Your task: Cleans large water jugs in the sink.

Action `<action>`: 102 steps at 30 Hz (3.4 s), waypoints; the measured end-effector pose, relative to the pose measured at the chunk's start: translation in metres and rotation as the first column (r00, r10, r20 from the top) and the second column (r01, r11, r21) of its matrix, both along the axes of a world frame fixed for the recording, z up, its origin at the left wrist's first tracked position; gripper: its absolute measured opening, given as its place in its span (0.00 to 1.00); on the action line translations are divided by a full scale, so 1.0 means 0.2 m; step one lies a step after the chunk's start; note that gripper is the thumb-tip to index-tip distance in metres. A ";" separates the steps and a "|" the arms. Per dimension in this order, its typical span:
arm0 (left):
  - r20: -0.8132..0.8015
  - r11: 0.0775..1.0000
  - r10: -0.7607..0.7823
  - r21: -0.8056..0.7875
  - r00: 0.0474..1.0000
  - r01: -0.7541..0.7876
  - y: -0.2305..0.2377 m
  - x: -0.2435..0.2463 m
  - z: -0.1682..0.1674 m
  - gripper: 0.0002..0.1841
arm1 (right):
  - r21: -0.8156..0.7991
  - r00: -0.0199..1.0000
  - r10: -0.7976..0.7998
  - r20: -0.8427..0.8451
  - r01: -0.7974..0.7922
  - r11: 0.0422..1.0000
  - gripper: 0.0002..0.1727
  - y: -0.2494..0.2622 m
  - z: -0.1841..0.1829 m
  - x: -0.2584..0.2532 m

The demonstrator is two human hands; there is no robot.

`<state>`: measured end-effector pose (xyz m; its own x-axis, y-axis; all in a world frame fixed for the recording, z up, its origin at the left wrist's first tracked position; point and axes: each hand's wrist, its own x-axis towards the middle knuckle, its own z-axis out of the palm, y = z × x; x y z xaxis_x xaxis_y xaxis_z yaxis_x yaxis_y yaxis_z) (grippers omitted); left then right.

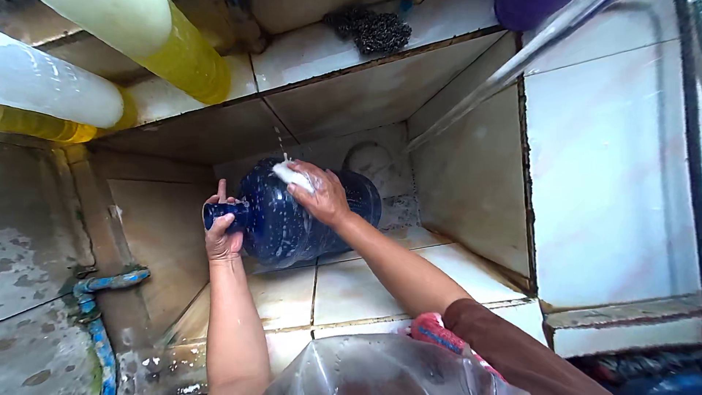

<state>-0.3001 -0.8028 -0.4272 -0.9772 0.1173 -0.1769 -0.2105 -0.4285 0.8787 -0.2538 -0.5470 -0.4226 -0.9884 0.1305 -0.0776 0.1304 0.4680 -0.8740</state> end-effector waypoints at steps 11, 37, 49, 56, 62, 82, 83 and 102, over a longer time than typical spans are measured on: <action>0.656 0.873 0.339 -0.487 0.675 0.034 -0.35 0.22 -0.29 0.33 | -0.489 0.632 -0.067 0.772 0.657 0.574 0.41 0.31 -0.53 0.35; -0.093 0.782 -0.040 -0.623 0.995 -0.027 0.39 0.14 0.40 0.44 | 0.503 0.954 0.298 0.016 -0.265 0.823 0.33 -0.02 0.60 0.25; -0.044 0.617 -0.486 -0.725 0.873 0.307 0.36 0.16 0.52 0.48 | 0.577 0.946 0.228 -0.232 -0.055 0.815 0.22 -0.06 0.58 0.04; 0.045 0.671 -0.226 -0.717 0.973 0.189 0.45 0.57 0.44 0.72 | 0.609 0.992 0.046 -0.120 0.037 0.793 0.23 0.00 0.59 -0.05; 0.053 0.585 -0.341 -0.769 0.939 0.257 0.39 0.38 0.50 0.55 | 0.599 0.943 0.236 -0.236 -0.050 0.799 0.19 -0.10 0.59 0.02; 0.237 0.900 -0.212 -0.332 0.948 0.284 0.75 0.33 0.40 0.55 | -0.161 0.638 -0.656 0.403 0.755 0.635 0.27 0.75 0.50 0.45; 0.237 0.897 -0.237 -0.319 0.942 0.306 0.81 0.32 0.41 0.53 | -0.153 0.626 -0.677 0.388 0.768 0.622 0.26 0.79 0.54 0.47; 0.321 0.904 -0.283 -0.226 0.904 0.363 0.99 0.25 0.32 0.37 | 0.102 0.870 -0.452 0.196 0.441 0.892 0.48 1.09 0.74 0.62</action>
